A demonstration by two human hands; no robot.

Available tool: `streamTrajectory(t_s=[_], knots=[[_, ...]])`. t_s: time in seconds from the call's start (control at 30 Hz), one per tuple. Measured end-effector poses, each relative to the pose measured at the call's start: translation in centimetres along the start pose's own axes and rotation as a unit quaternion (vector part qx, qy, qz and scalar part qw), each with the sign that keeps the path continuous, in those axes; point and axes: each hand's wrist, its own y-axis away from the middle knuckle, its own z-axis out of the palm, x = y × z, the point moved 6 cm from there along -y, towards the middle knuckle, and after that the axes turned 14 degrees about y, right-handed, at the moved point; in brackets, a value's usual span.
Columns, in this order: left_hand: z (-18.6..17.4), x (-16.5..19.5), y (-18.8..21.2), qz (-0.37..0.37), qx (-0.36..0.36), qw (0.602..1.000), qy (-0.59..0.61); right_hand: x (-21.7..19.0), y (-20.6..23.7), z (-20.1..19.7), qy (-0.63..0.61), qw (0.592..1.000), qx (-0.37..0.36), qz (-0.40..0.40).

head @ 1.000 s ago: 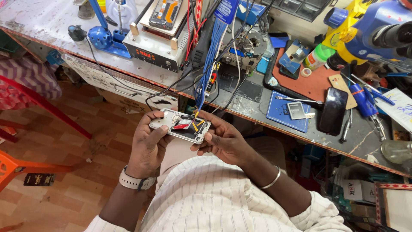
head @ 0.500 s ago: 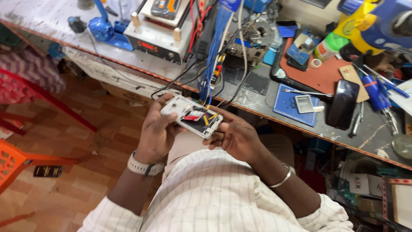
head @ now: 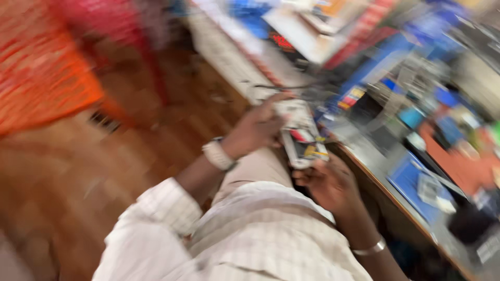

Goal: The person holds a disassembled white smartphone and uses red and black test leads to probe internal components. They connect a purple cable to the phone, then place the device on the bench and continue probing the battery connector and internal circuitry with the test leads.

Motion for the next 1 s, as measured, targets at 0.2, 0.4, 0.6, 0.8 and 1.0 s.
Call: streamTrajectory(t_s=[0.2,0.4,0.6,0.8,1.0], knots=[[-6.1,2.2,7.2,0.103,0.187,0.966,-0.147,2.2,-4.1,-2.2,0.012,0.999,0.019,0.028],[-14.3,4.8,24.5,0.165,0.493,0.742,-0.424,4.3,-8.8,-2.6,0.036,0.996,-0.055,0.057],[-19.2,4.1,48.7,-0.257,0.636,0.312,-0.657,5.5,-13.5,-1.7,0.083,0.983,-0.109,0.122],[-15.8,9.0,69.2,-0.578,0.607,0.136,-0.528,6.9,-16.2,-1.6,0.146,0.979,-0.065,0.125],[-11.9,12.7,74.8,-0.679,0.482,0.097,-0.545,8.9,-17.6,0.1,0.136,0.967,-0.05,0.207]])
